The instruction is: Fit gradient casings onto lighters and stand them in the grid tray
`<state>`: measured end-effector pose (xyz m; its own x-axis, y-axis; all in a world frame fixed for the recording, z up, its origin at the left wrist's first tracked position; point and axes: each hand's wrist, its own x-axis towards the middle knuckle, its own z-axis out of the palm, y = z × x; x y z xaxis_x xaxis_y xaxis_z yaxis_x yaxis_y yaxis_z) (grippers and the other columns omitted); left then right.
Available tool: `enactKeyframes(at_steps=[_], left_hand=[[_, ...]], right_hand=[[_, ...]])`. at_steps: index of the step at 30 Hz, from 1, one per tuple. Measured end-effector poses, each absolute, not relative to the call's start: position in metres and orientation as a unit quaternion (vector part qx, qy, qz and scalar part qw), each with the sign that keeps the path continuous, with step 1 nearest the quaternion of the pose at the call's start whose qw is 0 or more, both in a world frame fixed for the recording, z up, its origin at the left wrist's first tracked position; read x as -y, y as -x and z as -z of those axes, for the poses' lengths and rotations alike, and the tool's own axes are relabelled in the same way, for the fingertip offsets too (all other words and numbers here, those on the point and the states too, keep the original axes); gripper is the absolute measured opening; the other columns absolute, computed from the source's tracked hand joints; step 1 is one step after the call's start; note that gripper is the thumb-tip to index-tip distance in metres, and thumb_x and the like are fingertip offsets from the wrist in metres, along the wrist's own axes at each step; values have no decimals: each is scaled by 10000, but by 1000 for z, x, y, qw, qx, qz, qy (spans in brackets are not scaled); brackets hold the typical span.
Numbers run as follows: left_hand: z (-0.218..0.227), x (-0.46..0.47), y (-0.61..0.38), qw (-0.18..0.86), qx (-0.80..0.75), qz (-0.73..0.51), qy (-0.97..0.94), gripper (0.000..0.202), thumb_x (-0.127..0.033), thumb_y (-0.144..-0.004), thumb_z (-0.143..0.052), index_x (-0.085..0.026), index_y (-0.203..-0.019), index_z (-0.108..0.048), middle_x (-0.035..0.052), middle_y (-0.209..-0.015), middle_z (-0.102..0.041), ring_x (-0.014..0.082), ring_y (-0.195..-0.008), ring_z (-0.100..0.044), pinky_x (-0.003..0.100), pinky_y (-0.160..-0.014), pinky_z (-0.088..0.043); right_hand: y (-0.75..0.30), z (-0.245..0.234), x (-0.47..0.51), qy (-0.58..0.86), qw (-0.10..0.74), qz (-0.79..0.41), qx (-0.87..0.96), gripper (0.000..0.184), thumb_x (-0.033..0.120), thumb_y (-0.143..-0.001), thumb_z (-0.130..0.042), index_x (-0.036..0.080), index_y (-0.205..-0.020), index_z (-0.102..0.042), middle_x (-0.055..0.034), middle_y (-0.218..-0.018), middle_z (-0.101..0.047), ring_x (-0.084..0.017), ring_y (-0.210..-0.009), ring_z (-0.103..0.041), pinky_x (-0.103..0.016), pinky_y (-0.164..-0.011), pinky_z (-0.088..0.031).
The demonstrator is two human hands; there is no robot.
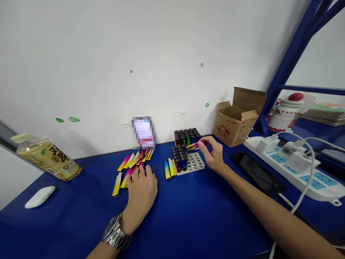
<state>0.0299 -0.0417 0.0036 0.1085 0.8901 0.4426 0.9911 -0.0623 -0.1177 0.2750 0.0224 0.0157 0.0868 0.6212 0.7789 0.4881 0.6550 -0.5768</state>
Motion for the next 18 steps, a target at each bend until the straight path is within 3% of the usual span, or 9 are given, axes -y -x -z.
enactKeyframes(at_steps=[8, 13, 18], left_hand=[[-1, 43, -32, 147, 584, 144, 785, 366, -112, -865, -358, -119, -1189, -529, 133, -988, -624, 243, -880, -578, 357, -768, -464], [-2, 39, -30, 125, 619, 134, 764, 267, -128, -822, -404, -101, -995, -606, 116, -839, -583, 235, -779, -567, 329, -686, -459], [-11, 37, -27, 9, 632, 151, 760, 291, -132, -776, -400, -131, -925, -649, 80, -767, -602, 200, -661, -583, 292, -584, -428]], right_hand=[[-278, -7, -32, 370, 455, -71, 807, 278, 406, -906, -484, 176, -876, -637, -74, -790, -693, -179, -655, -605, -294, -631, -452], [-279, -11, -35, 379, 421, -64, 821, 218, 329, -913, -479, 176, -906, -635, -77, -790, -685, -183, -664, -601, -285, -623, -443], [-279, -16, -36, 369, 357, -29, 857, 155, 207, -890, -475, 179, -842, -620, -71, -745, -642, -196, -690, -586, -301, -651, -425]])
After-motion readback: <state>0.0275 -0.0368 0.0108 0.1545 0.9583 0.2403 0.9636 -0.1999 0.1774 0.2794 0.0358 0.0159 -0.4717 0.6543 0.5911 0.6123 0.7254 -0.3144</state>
